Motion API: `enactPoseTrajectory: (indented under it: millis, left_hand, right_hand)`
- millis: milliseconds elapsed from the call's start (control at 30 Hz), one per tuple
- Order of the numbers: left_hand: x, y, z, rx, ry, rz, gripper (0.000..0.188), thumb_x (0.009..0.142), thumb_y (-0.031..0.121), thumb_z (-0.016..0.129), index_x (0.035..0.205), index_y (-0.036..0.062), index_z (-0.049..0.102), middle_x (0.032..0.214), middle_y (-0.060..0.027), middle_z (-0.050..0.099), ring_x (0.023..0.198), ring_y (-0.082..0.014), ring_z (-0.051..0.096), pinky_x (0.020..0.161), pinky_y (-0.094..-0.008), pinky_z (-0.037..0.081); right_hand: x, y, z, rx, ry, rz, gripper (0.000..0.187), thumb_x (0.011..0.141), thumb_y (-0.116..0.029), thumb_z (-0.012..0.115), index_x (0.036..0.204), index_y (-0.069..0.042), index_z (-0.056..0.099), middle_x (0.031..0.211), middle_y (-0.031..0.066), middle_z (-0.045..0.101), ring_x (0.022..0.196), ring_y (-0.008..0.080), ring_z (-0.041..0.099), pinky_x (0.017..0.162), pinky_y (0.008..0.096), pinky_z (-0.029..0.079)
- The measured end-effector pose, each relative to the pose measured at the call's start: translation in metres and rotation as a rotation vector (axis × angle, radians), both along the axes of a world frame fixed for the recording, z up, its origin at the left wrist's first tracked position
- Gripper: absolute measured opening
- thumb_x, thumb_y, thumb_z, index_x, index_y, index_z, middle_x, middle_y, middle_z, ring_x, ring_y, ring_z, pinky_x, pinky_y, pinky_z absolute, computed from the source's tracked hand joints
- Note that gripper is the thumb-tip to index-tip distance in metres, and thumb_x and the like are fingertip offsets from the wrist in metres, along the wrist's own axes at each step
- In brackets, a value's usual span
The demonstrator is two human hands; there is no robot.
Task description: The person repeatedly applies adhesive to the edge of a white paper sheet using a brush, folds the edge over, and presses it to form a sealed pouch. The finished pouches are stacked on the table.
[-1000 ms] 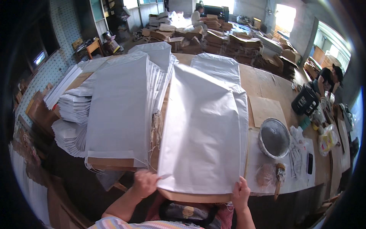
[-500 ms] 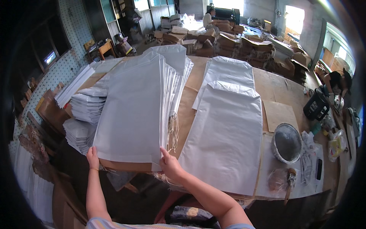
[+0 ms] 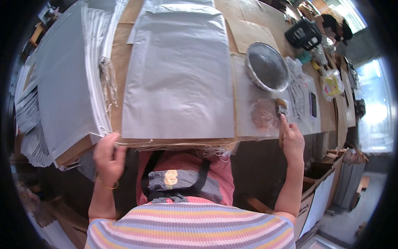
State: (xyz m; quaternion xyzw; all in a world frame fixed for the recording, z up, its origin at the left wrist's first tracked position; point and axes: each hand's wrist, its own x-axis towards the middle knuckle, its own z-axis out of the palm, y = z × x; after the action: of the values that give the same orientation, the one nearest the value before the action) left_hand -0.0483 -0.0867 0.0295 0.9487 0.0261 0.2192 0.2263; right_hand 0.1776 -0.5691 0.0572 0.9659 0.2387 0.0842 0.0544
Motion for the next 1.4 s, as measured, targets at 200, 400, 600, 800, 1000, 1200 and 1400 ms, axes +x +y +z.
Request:
enactPoseTrajectory:
  millis: [200,400,600,800,1000,1200,1400]
  left_hand:
    - [0.066,0.008,-0.095,-0.032,0.316,0.195,0.076,0.087,0.029,0.066,0.143,-0.0055,0.028,0.146,-0.0303,0.029,0.134,-0.0459,0.029,0.111,-0.0489,0.025]
    - [0.050,0.001,-0.097,0.020,0.288,0.199,0.067,0.088,0.020,0.063,0.141,-0.0060,0.032,0.144,-0.0269,0.035,0.136,-0.0420,0.030,0.111,-0.0477,0.026]
    - [0.033,-0.072,-0.053,-0.093,0.154,-0.303,0.019,0.077,0.011,0.069,0.093,0.0025,0.063,0.085,-0.0145,0.063,0.076,-0.0333,0.061,0.069,-0.0414,0.049]
    - [0.014,-0.069,-0.177,0.332,0.405,-0.230,0.024,0.081,0.013,0.058,0.103,0.0078,0.066,0.102,-0.0133,0.065,0.093,-0.0335,0.063,0.082,-0.0447,0.050]
    - [0.016,-0.069,-0.169,0.168,0.278,-0.255,0.016,0.077,0.007,0.060,0.092,0.0053,0.066,0.096,-0.0174,0.064,0.088,-0.0351,0.062,0.079,-0.0441,0.050]
    - [0.008,-0.073,-0.142,-0.039,0.229,-0.226,0.015,0.077,0.007,0.062,0.092,0.0034,0.065,0.096,-0.0164,0.065,0.087,-0.0355,0.062,0.079,-0.0443,0.051]
    - [0.046,-0.088,-0.167,-0.009,0.524,-0.051,0.036,0.091,0.019,0.043,0.120,0.0030,0.058,0.119,-0.0195,0.060,0.111,-0.0375,0.056,0.096,-0.0467,0.043]
  right_hand:
    - [0.012,-0.018,-0.010,0.382,-0.086,0.165,0.029,0.077,-0.002,0.069,0.106,-0.010,0.065,0.083,0.0099,0.060,0.070,0.0253,0.061,0.061,0.0330,0.049]
    - [0.096,0.022,0.025,1.162,0.105,-0.214,0.017,0.081,-0.013,0.075,0.086,0.001,0.067,0.084,0.0017,0.065,0.063,0.0036,0.053,0.054,0.0212,0.042]
    - [0.192,0.030,-0.047,1.182,0.125,-0.195,0.025,0.081,-0.022,0.075,0.080,0.001,0.067,0.064,0.0023,0.062,0.056,0.0073,0.054,0.051,0.0242,0.042]
    - [0.183,0.032,-0.004,1.195,0.076,-0.269,0.035,0.082,-0.028,0.075,0.077,0.004,0.062,0.060,0.0069,0.061,0.054,0.0105,0.056,0.051,0.0264,0.043]
    - [0.196,0.027,-0.016,0.911,0.216,-0.388,0.036,0.084,-0.031,0.072,0.076,0.003,0.063,0.064,0.0056,0.062,0.052,0.0101,0.054,0.048,0.0280,0.041]
    - [0.132,0.054,0.040,1.521,0.211,-0.201,0.008,0.091,-0.017,0.063,0.085,-0.012,0.062,0.073,-0.0090,0.052,0.065,-0.0001,0.043,0.052,0.0210,0.031]
    - [-0.005,0.154,0.031,1.609,0.280,0.080,0.009,0.088,-0.006,0.065,0.094,-0.004,0.058,0.080,-0.0001,0.056,0.059,0.0033,0.044,0.051,0.0167,0.034]
